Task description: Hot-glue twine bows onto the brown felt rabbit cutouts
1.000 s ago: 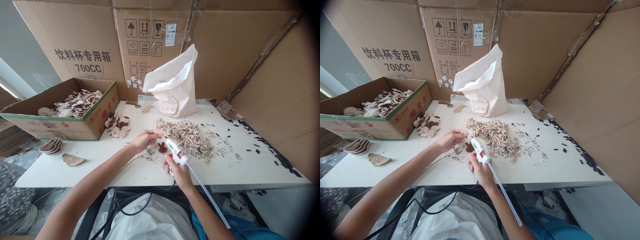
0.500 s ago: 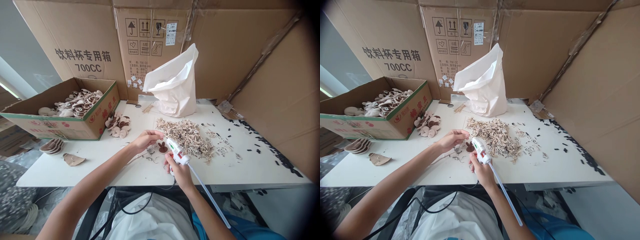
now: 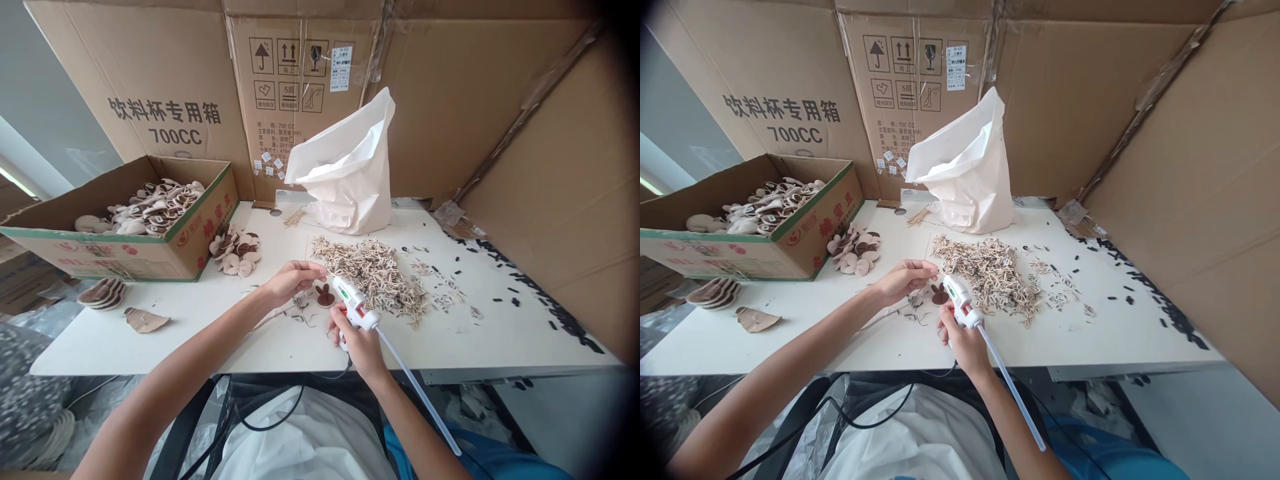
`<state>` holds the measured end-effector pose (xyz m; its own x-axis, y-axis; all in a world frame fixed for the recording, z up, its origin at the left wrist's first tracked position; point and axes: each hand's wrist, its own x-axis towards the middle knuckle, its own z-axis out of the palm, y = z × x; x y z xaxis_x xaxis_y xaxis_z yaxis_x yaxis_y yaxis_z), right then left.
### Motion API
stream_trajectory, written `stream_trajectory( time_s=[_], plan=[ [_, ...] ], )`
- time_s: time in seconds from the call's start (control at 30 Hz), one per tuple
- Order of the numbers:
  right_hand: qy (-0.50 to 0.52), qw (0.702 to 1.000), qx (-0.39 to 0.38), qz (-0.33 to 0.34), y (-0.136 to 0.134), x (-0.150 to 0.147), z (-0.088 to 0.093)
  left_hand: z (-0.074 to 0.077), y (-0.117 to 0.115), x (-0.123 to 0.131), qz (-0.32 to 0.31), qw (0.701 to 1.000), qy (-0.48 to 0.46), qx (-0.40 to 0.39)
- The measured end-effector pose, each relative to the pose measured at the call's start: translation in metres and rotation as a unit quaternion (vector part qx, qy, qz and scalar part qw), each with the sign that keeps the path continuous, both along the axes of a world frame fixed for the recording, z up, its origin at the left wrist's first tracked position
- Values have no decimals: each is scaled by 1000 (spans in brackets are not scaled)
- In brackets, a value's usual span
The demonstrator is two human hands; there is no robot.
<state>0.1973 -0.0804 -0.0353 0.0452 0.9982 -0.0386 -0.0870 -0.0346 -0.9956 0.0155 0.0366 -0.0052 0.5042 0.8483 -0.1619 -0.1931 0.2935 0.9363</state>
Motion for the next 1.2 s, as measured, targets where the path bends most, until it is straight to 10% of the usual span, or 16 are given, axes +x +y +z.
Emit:
stream_trajectory(
  time_s=[0.57,1.2],
  plan=[
    [47,994,12,-100,9,5,-11,10,0,-4,26,1000,6,-9],
    [69,994,7,-88,10,6,-11,0,-4,3,21,956,263,126]
  ],
)
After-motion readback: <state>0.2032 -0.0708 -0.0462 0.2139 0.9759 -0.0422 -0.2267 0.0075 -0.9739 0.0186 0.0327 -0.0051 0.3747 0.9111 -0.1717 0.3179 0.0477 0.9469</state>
